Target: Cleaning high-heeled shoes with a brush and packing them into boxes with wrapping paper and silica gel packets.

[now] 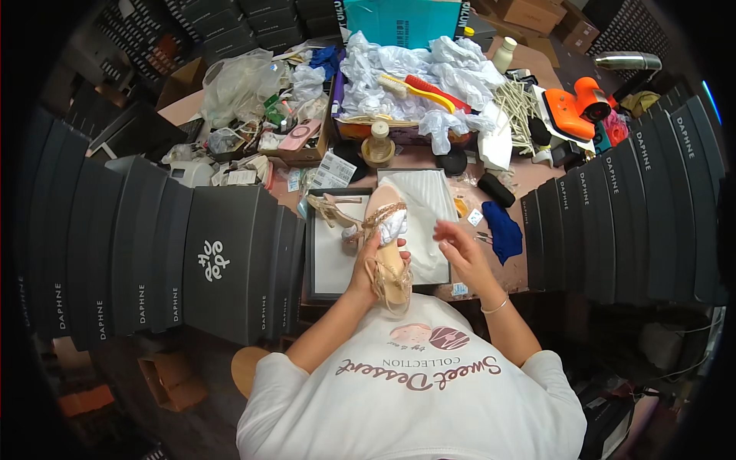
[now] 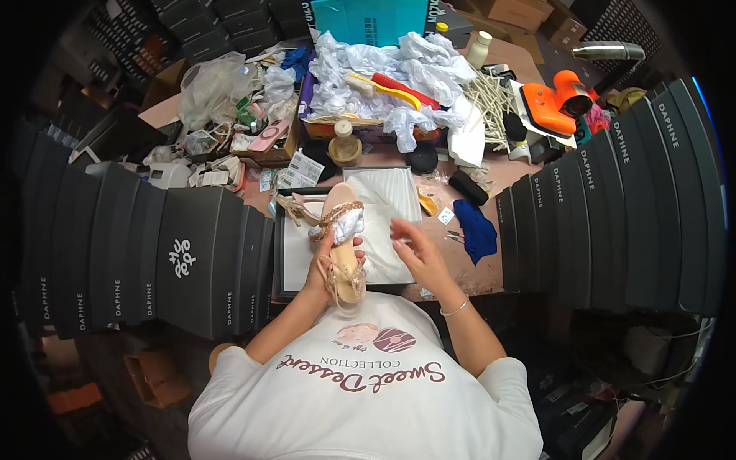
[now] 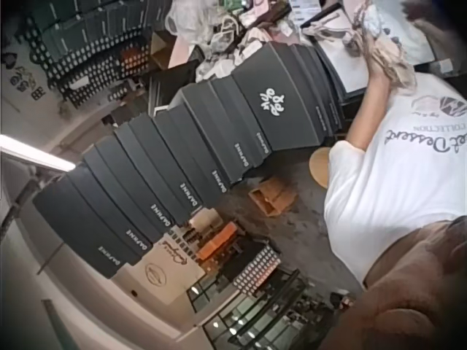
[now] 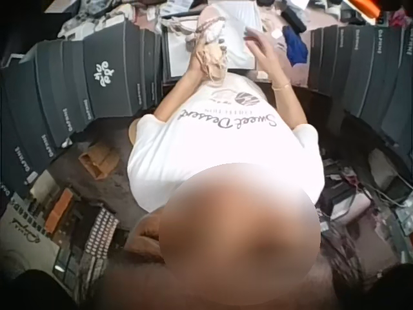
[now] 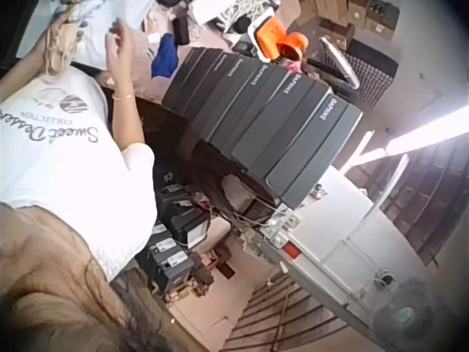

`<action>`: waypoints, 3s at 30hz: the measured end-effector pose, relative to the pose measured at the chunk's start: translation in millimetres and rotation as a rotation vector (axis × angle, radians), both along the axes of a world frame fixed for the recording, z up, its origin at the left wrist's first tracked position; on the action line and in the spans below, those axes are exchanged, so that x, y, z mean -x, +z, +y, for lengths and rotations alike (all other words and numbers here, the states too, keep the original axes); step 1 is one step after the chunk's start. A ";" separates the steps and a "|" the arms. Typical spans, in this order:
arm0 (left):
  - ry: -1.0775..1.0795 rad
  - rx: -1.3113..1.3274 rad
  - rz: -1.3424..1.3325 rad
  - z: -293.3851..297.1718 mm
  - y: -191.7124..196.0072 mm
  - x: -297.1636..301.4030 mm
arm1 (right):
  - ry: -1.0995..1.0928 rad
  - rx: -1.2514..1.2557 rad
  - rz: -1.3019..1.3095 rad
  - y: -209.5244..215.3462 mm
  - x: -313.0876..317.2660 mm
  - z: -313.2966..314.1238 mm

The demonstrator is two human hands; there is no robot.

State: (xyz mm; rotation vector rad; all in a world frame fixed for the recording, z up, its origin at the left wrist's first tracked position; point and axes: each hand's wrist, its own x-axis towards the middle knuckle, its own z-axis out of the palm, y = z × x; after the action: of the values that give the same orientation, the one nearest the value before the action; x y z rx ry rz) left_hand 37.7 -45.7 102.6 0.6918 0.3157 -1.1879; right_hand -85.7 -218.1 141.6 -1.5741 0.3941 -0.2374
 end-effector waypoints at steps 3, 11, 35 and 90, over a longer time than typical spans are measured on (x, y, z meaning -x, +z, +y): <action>-0.136 -0.005 -0.222 2.0 15.8 10.1 | 0.087 0.446 -0.090 42.1 -26.3 -1.2; -0.202 -0.054 -0.455 2.2 51.3 29.1 | 0.192 0.605 -0.229 22.2 -42.5 5.3; -0.593 -0.384 -1.427 -12.8 57.6 -22.1 | -0.192 -0.243 0.033 3.4 69.9 -4.1; -0.608 -0.240 -0.995 -0.6 -16.6 -40.5 | -0.021 -1.399 -0.486 -22.3 62.9 -7.2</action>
State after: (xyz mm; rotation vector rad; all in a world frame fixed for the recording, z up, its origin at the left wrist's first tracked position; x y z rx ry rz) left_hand 78.2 -46.3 86.0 1.5597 -0.6416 -1.2174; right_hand -148.6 -225.3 119.4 -0.1165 0.1059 -0.2567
